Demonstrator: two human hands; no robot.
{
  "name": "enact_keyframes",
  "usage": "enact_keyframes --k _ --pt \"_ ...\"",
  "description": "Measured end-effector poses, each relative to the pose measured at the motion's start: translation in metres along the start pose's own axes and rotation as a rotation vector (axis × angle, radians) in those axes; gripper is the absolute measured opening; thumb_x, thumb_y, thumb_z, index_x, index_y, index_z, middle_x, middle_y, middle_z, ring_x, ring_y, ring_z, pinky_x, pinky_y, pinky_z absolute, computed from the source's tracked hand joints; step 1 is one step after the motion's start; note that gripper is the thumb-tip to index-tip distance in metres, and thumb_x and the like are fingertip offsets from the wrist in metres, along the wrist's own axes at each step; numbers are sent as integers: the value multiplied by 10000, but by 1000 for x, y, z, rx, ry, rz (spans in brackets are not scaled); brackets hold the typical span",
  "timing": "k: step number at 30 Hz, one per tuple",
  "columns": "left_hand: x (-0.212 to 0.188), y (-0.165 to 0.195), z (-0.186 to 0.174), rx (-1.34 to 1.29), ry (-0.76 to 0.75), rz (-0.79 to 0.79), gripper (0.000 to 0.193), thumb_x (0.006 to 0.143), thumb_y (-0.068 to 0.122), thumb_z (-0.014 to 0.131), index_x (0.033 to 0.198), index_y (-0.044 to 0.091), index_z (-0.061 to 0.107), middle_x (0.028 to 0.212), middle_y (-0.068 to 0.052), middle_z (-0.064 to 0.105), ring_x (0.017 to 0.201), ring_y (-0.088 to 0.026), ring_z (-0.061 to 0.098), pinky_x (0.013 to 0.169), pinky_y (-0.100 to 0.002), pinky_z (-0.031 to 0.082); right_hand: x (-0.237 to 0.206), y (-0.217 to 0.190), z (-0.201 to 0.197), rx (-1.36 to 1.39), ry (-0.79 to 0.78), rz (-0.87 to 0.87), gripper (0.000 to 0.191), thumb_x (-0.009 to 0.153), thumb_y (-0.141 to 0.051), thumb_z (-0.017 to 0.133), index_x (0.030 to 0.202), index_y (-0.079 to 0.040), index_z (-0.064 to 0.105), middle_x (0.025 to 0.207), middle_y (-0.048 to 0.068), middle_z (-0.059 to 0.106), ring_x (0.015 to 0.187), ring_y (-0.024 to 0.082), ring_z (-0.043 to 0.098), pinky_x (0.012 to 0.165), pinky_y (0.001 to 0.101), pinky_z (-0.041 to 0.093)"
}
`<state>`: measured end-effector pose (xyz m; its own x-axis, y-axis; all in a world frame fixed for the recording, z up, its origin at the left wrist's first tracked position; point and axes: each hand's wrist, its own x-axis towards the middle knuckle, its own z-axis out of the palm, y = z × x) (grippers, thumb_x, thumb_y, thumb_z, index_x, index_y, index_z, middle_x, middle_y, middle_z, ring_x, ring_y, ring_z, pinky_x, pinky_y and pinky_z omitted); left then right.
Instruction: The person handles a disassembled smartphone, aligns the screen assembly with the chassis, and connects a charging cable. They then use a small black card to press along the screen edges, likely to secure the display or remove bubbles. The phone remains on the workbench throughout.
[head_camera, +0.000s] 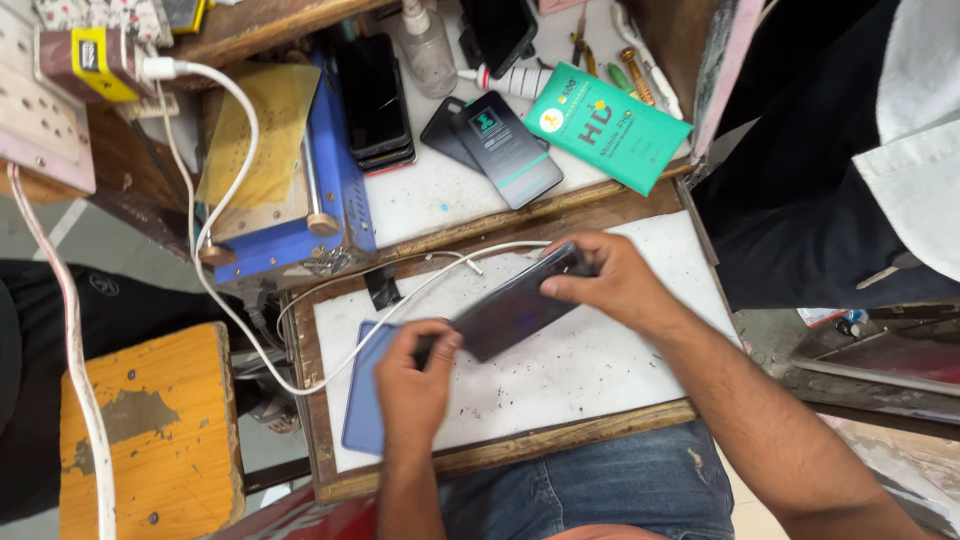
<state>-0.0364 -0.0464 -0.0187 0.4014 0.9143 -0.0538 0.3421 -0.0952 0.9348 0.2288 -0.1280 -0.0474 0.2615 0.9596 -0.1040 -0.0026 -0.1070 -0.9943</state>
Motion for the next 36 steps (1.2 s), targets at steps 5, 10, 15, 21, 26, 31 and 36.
enact_keyframes --k 5,10,15,21,26,31,36 --pt "-21 0 2 82 -96 -17 105 942 105 686 1030 48 691 866 -91 757 756 -176 779 659 -313 594 -5 4 -10 -46 -10 25 337 762 -143 885 1060 -35 770 908 17 754 826 85 677 749 252 564" --pt "-22 23 -1 84 -34 290 116 891 46 722 978 8 657 904 -117 740 831 -206 760 745 -321 606 -7 1 -13 -33 -128 -37 329 768 -144 894 1047 -16 776 939 33 764 881 94 687 812 252 562" --pt "-18 41 10 -36 50 290 127 821 38 819 914 30 733 893 -95 799 813 -166 786 731 -276 613 -8 3 -12 -23 -116 -8 336 774 -162 889 1056 -23 773 956 35 766 888 98 692 818 261 571" --pt "-5 53 10 16 32 423 150 834 1 822 968 16 756 1008 -98 797 847 -154 766 747 -264 610 -10 4 0 -27 -82 -208 363 919 -181 784 1230 -22 684 1140 57 736 1042 116 690 916 275 570" --pt "1 55 13 -19 20 388 144 863 5 820 933 23 696 964 -75 797 837 -123 764 720 -259 595 -11 4 9 191 -118 -244 331 981 -173 756 1234 -46 585 1182 127 755 1129 183 729 981 323 613" --pt "7 49 17 -129 -5 445 177 897 -48 761 931 40 611 1042 -99 787 736 -123 621 650 -252 511 -11 11 13 202 -117 -225 380 987 -244 744 1255 -14 602 1202 175 741 1168 225 721 1015 368 605" --pt "16 49 31 65 -28 480 175 961 -57 647 1111 18 598 1079 -122 720 938 -241 697 769 -328 565 -11 19 13 258 -129 -195 543 1074 -482 565 1330 -9 639 1237 146 737 1180 199 700 1061 360 557"
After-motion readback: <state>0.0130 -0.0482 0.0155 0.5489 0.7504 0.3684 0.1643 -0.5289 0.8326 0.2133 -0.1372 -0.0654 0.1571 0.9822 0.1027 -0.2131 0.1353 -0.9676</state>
